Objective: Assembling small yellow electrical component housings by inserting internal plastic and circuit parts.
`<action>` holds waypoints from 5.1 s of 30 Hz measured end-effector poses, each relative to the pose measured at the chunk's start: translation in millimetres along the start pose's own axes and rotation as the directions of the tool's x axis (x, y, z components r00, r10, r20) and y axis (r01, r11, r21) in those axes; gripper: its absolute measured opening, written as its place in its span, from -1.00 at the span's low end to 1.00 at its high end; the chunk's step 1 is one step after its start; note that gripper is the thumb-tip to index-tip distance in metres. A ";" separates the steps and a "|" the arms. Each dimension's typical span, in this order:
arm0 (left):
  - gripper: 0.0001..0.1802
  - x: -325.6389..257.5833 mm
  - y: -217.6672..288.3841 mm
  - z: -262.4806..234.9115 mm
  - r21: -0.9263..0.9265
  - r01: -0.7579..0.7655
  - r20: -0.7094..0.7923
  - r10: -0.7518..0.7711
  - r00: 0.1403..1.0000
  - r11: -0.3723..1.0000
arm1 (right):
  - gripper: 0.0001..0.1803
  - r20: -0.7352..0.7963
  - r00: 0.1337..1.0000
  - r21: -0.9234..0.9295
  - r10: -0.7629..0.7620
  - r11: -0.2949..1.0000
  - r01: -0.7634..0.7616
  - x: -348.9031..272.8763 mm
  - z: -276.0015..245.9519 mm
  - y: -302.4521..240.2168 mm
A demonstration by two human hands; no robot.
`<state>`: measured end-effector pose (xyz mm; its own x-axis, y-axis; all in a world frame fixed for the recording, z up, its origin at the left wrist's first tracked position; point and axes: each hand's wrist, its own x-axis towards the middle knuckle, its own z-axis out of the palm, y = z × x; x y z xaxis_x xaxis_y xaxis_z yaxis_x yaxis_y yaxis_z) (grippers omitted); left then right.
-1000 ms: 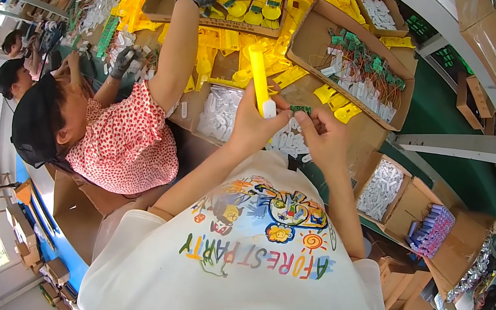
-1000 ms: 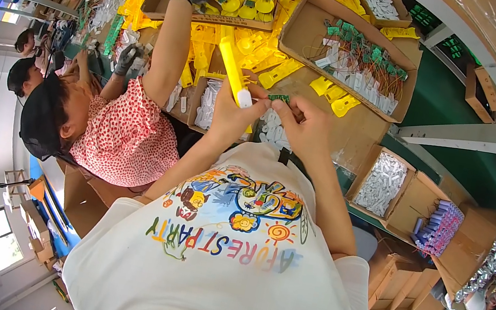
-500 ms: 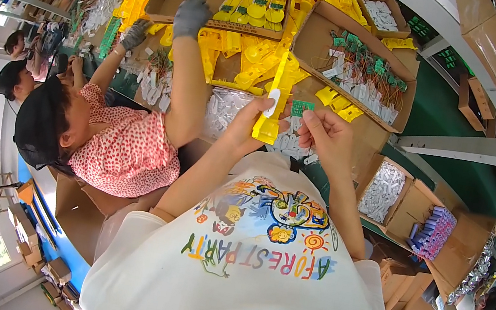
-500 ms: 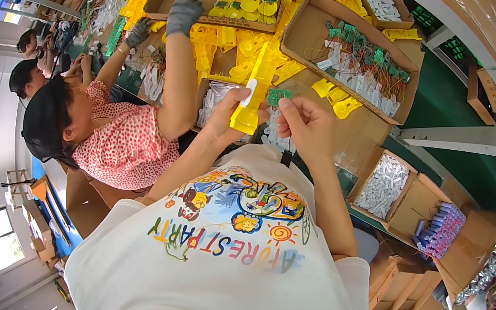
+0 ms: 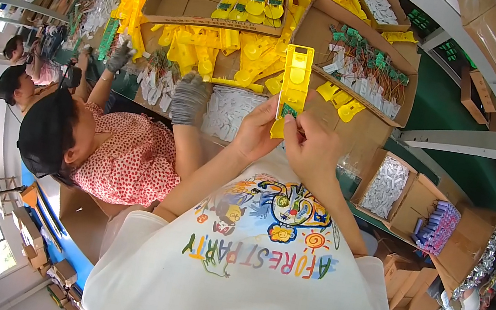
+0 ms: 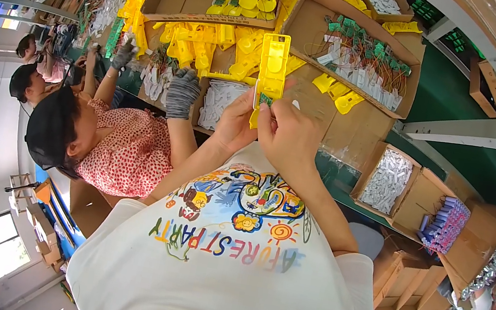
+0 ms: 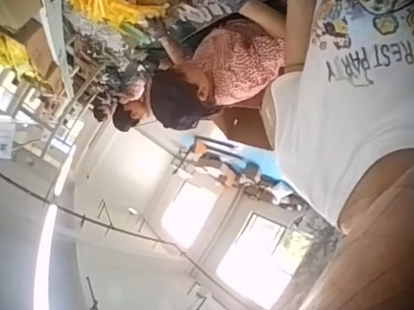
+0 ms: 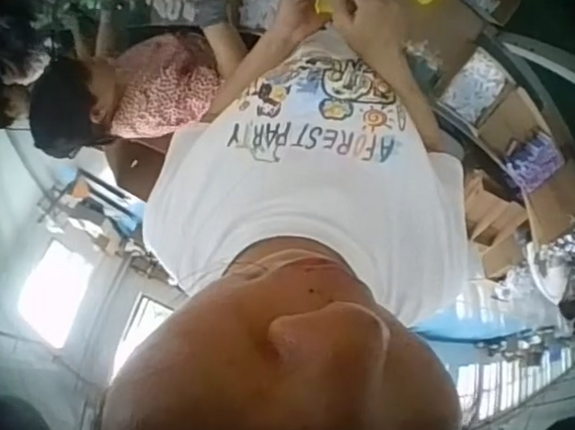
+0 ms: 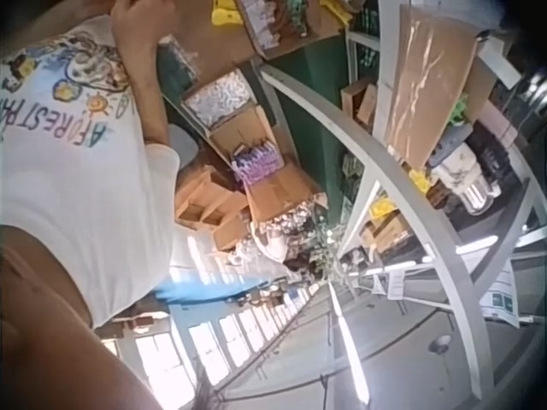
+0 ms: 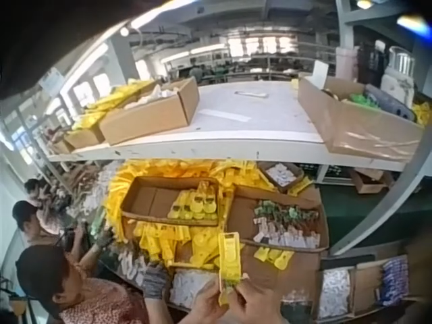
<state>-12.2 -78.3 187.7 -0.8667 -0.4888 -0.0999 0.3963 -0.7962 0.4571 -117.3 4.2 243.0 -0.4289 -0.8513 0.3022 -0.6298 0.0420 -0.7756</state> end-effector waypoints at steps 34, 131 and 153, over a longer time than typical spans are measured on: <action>-0.48 -4.0 -17.5 25.0 0.663 -0.246 -0.126 0.430 0.894 0.707 | -0.67 0.474 0.789 0.109 0.391 0.863 -0.494 9.8 -12.3 37.0; -0.56 -6.4 16.4 1.1 0.466 -0.085 -0.286 0.241 0.927 0.881 | -0.81 0.712 0.697 0.467 -0.089 0.800 -0.375 18.8 -57.2 79.6; -0.53 1.5 -12.2 -1.4 0.997 0.078 -0.079 0.364 0.928 0.018 | -0.66 0.228 0.767 0.544 0.600 0.575 -0.611 71.0 12.7 63.6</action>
<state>-17.8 -69.8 180.7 -0.6364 -0.7713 0.0036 -0.3626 0.3034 0.8812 -179.6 -60.3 208.2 -0.5586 -0.7472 -0.3600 0.2526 0.2601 -0.9319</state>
